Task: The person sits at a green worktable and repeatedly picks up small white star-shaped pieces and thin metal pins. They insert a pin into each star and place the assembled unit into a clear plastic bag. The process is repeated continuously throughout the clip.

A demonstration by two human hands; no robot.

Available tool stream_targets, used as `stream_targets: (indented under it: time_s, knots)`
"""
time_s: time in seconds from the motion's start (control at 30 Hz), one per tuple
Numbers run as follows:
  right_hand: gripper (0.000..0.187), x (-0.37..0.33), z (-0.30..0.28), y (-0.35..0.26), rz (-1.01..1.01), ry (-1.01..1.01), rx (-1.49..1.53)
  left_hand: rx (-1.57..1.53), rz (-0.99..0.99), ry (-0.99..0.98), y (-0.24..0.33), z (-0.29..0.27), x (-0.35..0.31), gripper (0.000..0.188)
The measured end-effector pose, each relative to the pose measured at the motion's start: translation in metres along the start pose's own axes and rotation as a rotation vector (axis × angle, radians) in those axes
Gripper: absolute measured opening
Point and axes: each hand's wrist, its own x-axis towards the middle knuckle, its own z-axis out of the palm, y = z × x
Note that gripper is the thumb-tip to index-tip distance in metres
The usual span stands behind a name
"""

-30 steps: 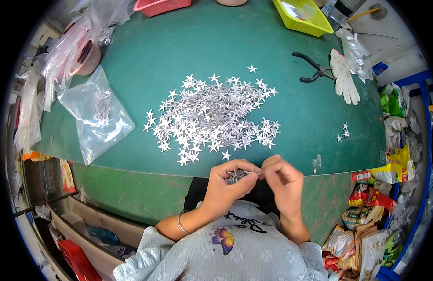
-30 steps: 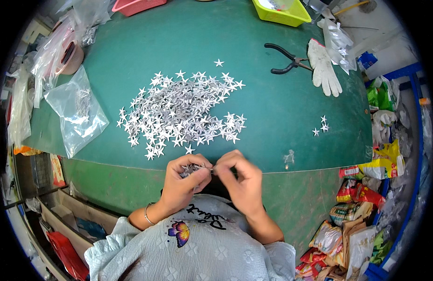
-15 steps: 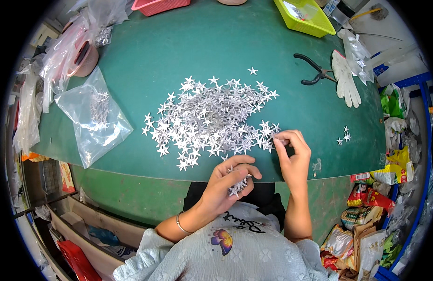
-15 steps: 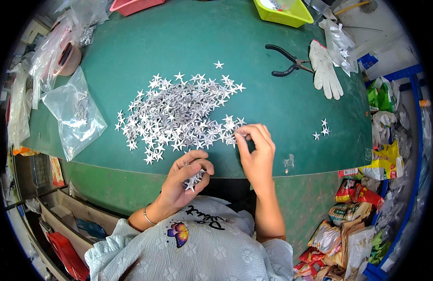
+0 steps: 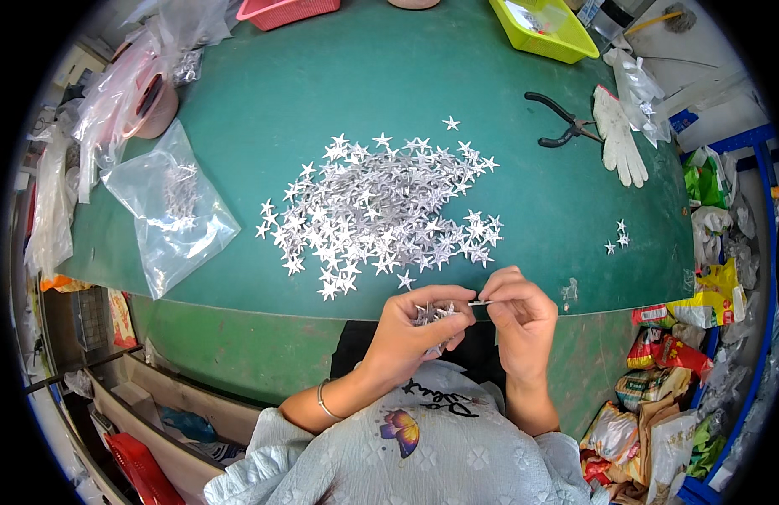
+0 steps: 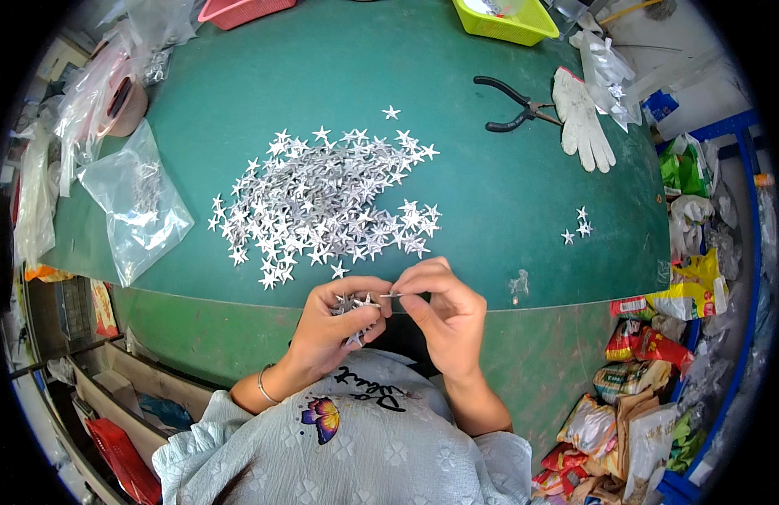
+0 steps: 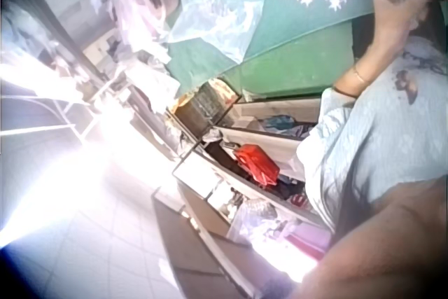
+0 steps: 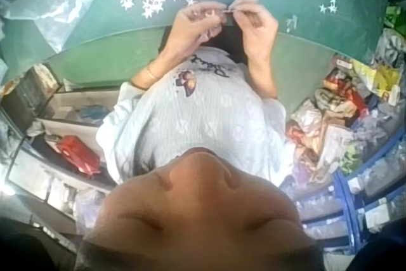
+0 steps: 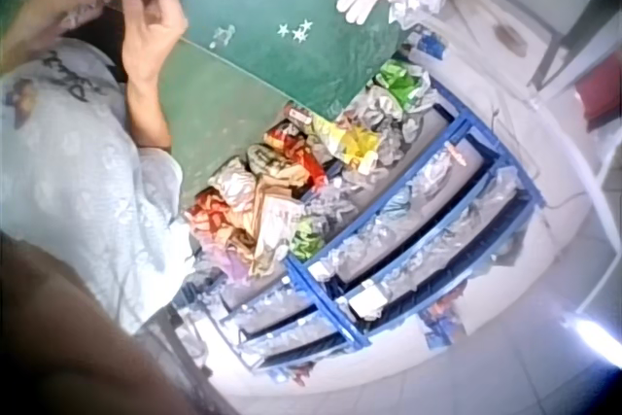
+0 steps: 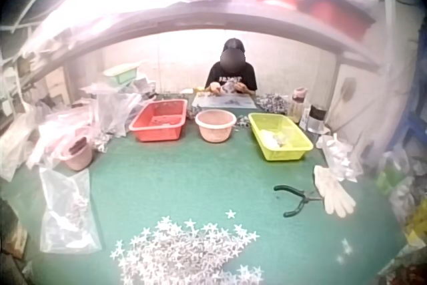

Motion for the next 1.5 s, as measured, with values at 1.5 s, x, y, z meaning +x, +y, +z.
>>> stream_targets:
  time_s: [1.5]
  knots:
    - [0.016, -0.010, 0.013, -0.013, -0.562, 0.097, -0.640, 0.550, 0.441, 0.015, 0.010, 0.011, -0.017, 0.025]
